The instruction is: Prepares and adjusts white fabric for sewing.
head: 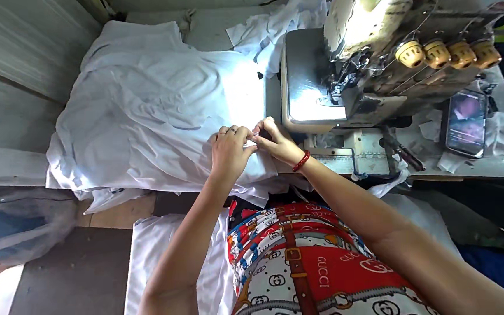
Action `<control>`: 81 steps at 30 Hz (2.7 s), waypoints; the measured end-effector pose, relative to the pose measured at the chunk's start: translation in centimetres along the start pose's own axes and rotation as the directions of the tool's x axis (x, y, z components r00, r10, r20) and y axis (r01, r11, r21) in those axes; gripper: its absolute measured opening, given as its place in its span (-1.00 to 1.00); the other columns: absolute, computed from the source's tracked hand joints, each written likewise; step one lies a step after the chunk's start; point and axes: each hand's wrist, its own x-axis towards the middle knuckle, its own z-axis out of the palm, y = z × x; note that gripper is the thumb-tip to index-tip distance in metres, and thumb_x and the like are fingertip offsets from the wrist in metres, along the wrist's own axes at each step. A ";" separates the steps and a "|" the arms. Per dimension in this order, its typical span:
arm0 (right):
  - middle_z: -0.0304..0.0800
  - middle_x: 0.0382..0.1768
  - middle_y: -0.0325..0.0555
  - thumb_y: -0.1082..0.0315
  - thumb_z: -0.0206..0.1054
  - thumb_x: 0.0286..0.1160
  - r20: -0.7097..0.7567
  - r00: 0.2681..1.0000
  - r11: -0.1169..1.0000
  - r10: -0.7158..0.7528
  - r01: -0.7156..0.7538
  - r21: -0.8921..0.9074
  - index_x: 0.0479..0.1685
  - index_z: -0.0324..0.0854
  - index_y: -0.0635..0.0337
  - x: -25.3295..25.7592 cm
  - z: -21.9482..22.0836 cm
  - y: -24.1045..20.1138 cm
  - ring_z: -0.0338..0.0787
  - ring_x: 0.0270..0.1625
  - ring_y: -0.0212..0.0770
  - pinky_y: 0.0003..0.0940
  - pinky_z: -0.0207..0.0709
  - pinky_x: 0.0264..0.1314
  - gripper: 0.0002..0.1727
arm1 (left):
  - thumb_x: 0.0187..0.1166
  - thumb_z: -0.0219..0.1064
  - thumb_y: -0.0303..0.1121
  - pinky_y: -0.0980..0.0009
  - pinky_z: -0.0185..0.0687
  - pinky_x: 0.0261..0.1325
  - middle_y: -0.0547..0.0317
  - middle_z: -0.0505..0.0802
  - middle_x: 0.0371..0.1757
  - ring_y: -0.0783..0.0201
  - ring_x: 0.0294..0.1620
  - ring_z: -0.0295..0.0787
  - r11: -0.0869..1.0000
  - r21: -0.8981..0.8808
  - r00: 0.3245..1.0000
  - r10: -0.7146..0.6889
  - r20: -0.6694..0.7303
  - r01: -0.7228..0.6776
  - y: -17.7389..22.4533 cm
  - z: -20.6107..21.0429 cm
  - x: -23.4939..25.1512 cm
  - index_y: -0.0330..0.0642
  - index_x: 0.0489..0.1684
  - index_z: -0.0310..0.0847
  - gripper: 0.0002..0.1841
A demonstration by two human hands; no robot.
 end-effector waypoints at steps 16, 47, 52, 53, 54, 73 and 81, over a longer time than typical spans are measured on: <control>0.73 -0.30 -0.04 0.43 0.25 0.67 -0.193 0.973 0.986 -0.129 0.147 0.082 -0.02 0.62 0.32 -2.0 0.0 -3.9 0.51 -0.66 -0.40 -0.58 0.41 -0.68 -0.87 | 0.42 0.47 -0.56 0.02 0.69 0.15 0.01 0.88 -0.18 0.12 -0.08 0.85 0.975 -0.202 0.995 0.097 -0.001 -0.096 -0.6 -4.1 -1.6 -0.31 -0.15 0.72 -0.88; 0.80 -0.01 -0.07 0.48 0.19 0.68 0.268 0.963 0.970 0.013 -0.077 0.232 0.40 0.45 0.36 -5.8 -0.8 -5.0 0.81 -0.05 -0.46 -0.48 0.72 0.07 -0.64 | 0.74 0.21 -0.34 0.34 0.40 0.31 0.12 0.83 -0.07 0.33 0.13 0.62 0.952 -0.177 0.955 0.211 -0.206 -0.249 2.7 -10.4 -3.5 -0.31 -0.02 0.73 -0.77; 0.81 -0.12 -0.14 0.50 0.28 0.61 0.111 0.985 0.976 -0.130 0.107 0.190 0.17 0.57 0.41 -6.9 -1.3 -5.2 0.80 -0.14 -0.52 -0.58 0.73 -0.03 -0.75 | 0.78 0.09 -0.43 0.79 0.53 0.07 0.40 0.74 -0.11 0.78 -0.07 0.61 0.882 -0.331 0.928 0.246 -0.281 -0.335 1.6 -11.6 -3.0 -0.33 -0.02 0.62 -0.80; 0.80 -0.17 -0.16 0.49 0.28 0.61 0.090 0.985 0.977 -0.148 0.132 0.166 0.13 0.59 0.41 -7.1 -1.5 -5.2 0.78 -0.19 -0.55 -0.61 0.71 -0.07 -0.78 | 0.78 0.08 -0.45 0.81 0.50 -0.01 0.48 0.71 -0.15 0.80 -0.14 0.58 0.857 -0.385 0.928 0.245 -0.279 -0.342 1.4 -11.5 -3.0 -0.29 -0.02 0.61 -0.82; 0.80 -0.20 -0.17 0.48 0.28 0.62 0.075 0.984 0.978 -0.162 0.150 0.145 0.11 0.61 0.41 -7.2 -1.7 -5.2 0.76 -0.22 -0.57 -0.64 0.69 -0.10 -0.79 | 0.77 0.09 -0.45 0.81 0.52 -0.06 0.57 0.70 -0.18 0.81 -0.18 0.59 0.834 -0.437 0.933 0.235 -0.272 -0.337 1.2 -11.3 -3.0 -0.21 -0.02 0.60 -0.85; 0.82 -0.26 -0.27 0.44 0.28 0.65 -0.292 0.872 0.873 -0.393 0.454 0.180 0.00 0.72 0.39 -8.5 -6.2 -9.2 0.70 -0.24 -0.68 -0.71 0.64 -0.12 -0.82 | 0.76 0.20 -0.41 0.70 0.55 0.00 0.42 0.77 -0.09 0.76 -0.12 0.62 0.689 -0.171 0.621 0.481 -0.618 -0.704 9.0 -8.9 8.5 -0.34 -0.02 0.56 -0.85; 0.85 0.10 0.03 0.36 0.46 0.45 -0.349 0.937 0.992 -0.031 0.072 0.104 -0.28 0.84 0.34 -14.8 -7.6 -1.4 0.72 0.34 -0.34 -0.44 0.56 0.43 -0.82 | 0.53 0.44 -0.49 0.73 0.61 0.03 0.17 0.82 -0.12 0.63 -0.09 0.72 0.741 -0.479 0.872 0.474 -0.122 -0.470 9.3 1.9 9.3 -0.34 -0.15 0.78 -0.90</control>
